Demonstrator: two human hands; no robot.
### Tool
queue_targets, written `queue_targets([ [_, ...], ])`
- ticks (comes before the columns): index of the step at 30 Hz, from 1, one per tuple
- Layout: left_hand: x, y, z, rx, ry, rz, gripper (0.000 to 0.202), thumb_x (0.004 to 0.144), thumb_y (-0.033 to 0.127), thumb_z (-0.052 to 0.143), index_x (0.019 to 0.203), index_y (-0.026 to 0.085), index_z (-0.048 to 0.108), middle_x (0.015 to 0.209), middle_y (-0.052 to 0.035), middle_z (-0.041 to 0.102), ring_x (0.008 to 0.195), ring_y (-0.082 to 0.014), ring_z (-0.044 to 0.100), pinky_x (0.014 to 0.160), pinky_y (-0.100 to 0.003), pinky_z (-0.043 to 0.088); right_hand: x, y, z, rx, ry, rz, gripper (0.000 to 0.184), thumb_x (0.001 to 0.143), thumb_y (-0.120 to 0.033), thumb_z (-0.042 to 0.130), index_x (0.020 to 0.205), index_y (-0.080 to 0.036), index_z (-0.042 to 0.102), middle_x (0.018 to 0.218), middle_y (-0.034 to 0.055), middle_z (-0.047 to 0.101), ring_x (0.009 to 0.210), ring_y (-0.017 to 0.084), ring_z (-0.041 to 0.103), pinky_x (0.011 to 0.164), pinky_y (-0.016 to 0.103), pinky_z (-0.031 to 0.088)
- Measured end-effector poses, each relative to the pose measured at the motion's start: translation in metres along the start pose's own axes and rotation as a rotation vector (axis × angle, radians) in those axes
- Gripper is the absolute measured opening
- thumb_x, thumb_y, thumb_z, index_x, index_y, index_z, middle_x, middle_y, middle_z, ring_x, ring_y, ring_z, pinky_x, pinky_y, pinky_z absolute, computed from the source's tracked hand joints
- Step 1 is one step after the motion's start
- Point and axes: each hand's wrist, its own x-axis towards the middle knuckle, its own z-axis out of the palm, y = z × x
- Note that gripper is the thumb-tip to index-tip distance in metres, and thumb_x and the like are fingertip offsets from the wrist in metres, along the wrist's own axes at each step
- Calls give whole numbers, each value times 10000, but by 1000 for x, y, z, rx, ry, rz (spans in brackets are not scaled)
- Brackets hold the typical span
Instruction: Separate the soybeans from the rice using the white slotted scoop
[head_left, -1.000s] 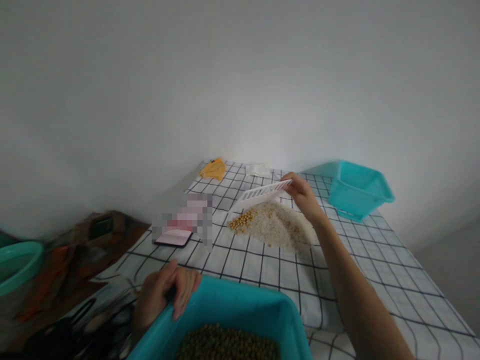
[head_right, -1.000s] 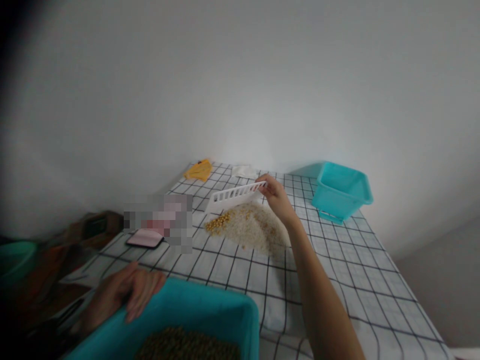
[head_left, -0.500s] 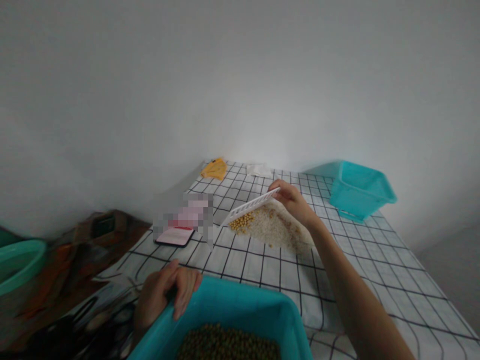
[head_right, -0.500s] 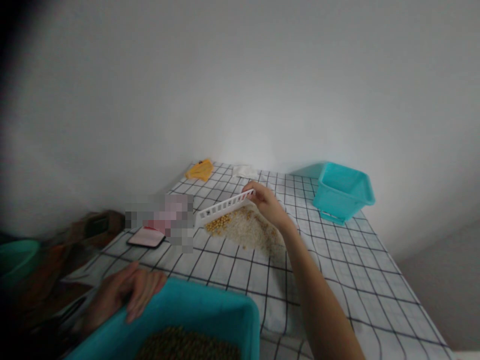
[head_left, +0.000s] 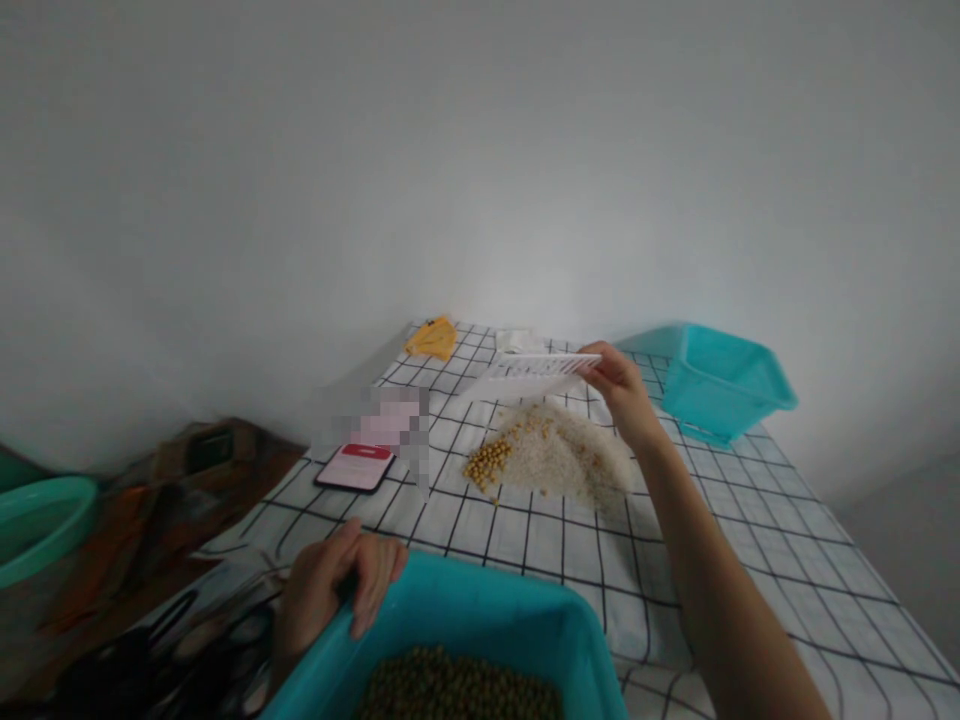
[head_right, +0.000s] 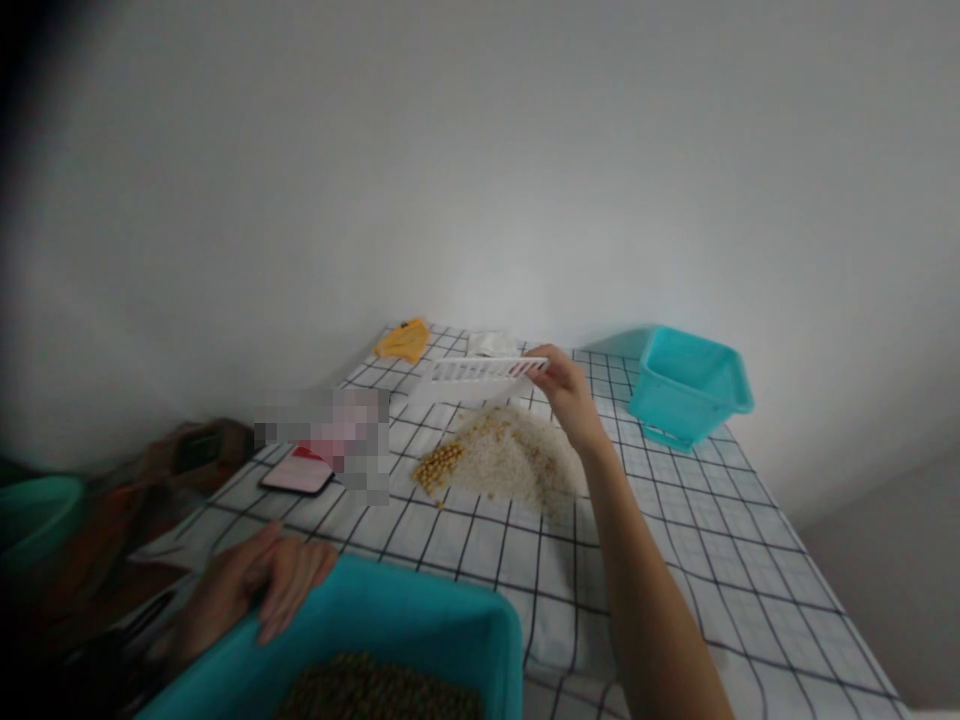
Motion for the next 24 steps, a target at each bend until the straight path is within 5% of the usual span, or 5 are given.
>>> queue_targets([
  [6,0,-1,-2,-25,-11,-1,697,1004,550,472,397,238,616,307,-5,506,346,-138,378,662,-379,386,4,5,-15,-40,244,3,147,780,-333,669,881,-235,625,788,7,655,727,192,582,700,310,460],
  [13,1,-1,-3,6,-30,-14,687,996,573,466,406,245,593,314,9,483,344,-145,377,672,-383,396,5,22,-32,-315,385,112,224,712,-300,633,918,-214,653,724,9,649,644,201,582,648,323,457],
  [24,-1,-8,-1,-118,21,31,664,1021,423,465,408,215,613,316,15,499,349,-122,354,655,-366,364,2,22,-37,-361,384,238,237,638,-240,600,838,-159,700,679,41,697,614,207,613,615,320,447],
])
